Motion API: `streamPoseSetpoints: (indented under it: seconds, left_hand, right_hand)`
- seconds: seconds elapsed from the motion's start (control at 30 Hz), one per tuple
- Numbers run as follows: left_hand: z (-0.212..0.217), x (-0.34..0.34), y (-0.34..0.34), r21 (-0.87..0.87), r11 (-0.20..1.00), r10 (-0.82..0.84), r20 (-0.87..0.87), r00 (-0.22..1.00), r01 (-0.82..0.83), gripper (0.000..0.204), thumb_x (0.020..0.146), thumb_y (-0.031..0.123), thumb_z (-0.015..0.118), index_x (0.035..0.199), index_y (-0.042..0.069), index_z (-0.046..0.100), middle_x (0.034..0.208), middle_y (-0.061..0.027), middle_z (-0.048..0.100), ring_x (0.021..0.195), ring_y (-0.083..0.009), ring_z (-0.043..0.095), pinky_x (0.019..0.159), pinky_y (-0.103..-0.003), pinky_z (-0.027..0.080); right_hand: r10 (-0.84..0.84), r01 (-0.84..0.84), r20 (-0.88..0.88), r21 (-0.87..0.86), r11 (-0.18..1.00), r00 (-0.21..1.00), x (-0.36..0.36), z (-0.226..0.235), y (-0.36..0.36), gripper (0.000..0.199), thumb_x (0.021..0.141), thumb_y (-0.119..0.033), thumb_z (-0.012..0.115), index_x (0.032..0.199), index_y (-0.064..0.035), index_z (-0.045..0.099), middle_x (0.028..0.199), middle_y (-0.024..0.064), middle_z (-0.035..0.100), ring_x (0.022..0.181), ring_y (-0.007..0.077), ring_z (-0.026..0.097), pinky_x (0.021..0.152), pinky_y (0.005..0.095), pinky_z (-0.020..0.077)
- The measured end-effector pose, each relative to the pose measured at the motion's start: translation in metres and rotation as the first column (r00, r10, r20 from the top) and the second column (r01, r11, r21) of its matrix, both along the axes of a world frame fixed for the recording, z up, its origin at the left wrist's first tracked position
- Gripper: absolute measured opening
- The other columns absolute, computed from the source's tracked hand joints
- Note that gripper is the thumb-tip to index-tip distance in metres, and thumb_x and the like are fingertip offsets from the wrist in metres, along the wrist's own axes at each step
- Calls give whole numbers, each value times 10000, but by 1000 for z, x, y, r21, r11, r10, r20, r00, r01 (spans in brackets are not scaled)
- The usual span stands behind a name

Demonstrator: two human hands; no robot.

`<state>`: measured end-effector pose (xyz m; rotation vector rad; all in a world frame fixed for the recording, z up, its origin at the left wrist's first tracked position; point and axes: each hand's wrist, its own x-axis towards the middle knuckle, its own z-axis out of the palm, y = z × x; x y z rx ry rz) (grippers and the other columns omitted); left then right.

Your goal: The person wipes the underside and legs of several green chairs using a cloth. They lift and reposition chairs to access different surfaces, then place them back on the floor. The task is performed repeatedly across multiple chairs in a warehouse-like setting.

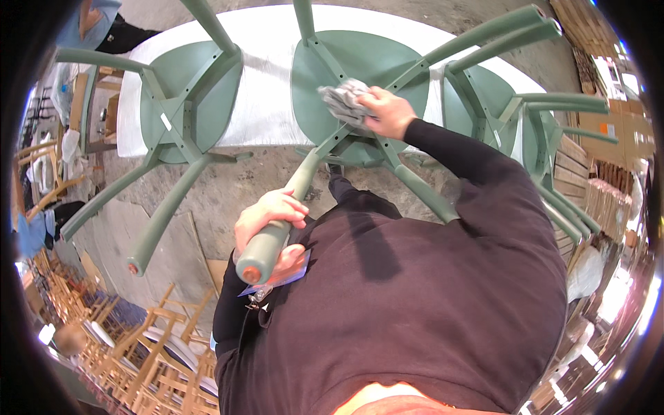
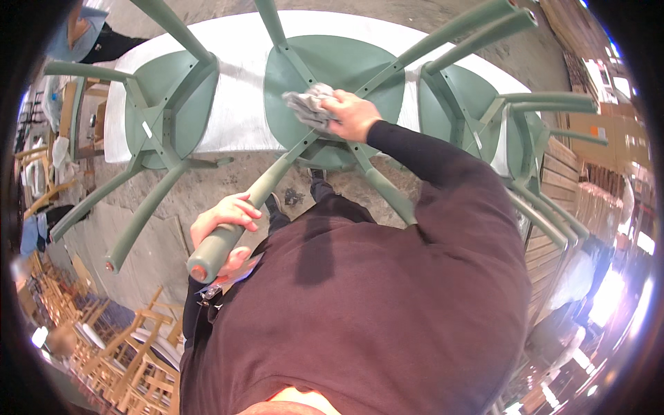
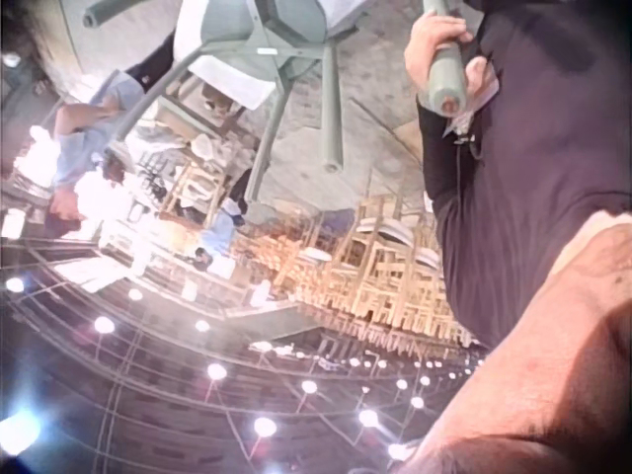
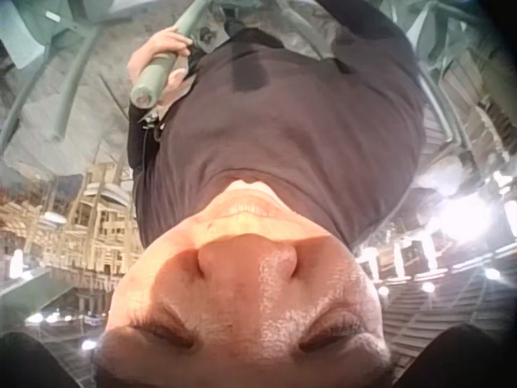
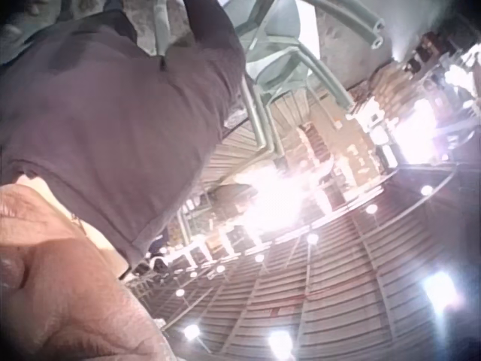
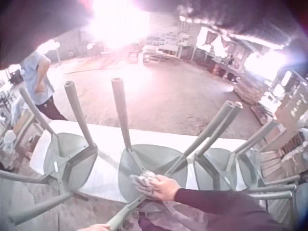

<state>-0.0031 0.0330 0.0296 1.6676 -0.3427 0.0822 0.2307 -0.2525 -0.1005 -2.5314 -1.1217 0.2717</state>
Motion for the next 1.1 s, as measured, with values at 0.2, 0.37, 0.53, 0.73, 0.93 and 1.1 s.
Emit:
streamPoseSetpoints:
  seconds: [0.2, 0.37, 0.53, 0.73, 0.93, 1.1]
  left_hand:
    - [-2, 2, 9, 90, 983, -163, 42, 986, 159, 353, 691, 90, 835, 1002, 56, 671, 925, -89, 710, 932, -275, 712, 1039, -468, 490]
    - [-1, 6, 21, 180, 940, -301, 47, 952, 289, 317, 729, 41, 792, 1022, 53, 672, 970, -98, 720, 1070, -306, 698, 1098, -523, 441]
    - [3, 11, 19, 248, 888, -412, 55, 909, 387, 274, 729, -24, 758, 975, 35, 654, 1014, -120, 726, 1142, -324, 680, 1082, -488, 448]
    - [1, 8, 29, 240, 901, -372, -7, 928, 362, 251, 752, -91, 722, 971, 2, 641, 1061, -154, 719, 1197, -338, 648, 1051, -459, 479]
    - [6, -2, 22, 209, 904, -374, -42, 927, 374, 203, 794, -80, 699, 966, 10, 638, 1071, -160, 717, 1213, -342, 642, 1064, -467, 467]
    - [5, 1, 5, 175, 892, -414, -50, 909, 416, 193, 787, -56, 721, 942, 19, 632, 1052, -145, 713, 1202, -326, 639, 1053, -460, 468]
  right_hand:
    - [-230, 202, -101, -232, 952, 968, -108, -69, 69, 525, 806, -305, 703, 1291, -156, 569, 1155, 164, 614, 1094, 362, 625, 905, 468, 550]
    - [-619, 644, -185, 152, 749, 763, -170, -87, 50, 472, 831, -263, 686, 1262, -98, 590, 1152, 178, 589, 1072, 384, 620, 930, 478, 524]
    - [-921, 915, 62, 104, 390, 386, -178, -127, 71, 389, 834, -192, 704, 1190, -59, 620, 1188, 194, 533, 1066, 421, 565, 912, 507, 513]
    - [-523, 580, -558, -88, 810, 645, -249, -142, 118, 496, 779, -370, 717, 1161, -55, 682, 1302, 302, 600, 1216, 394, 603, 971, 491, 523]
    - [-995, 921, -96, 389, -13, 27, -190, -132, 79, 266, 909, -186, 615, 1109, -11, 624, 1109, 246, 565, 1047, 439, 578, 901, 510, 501]
    - [-842, 922, -424, -38, 385, 334, -197, -153, 116, 340, 913, -244, 590, 1183, -45, 639, 1282, 219, 575, 1216, 409, 564, 971, 535, 495]
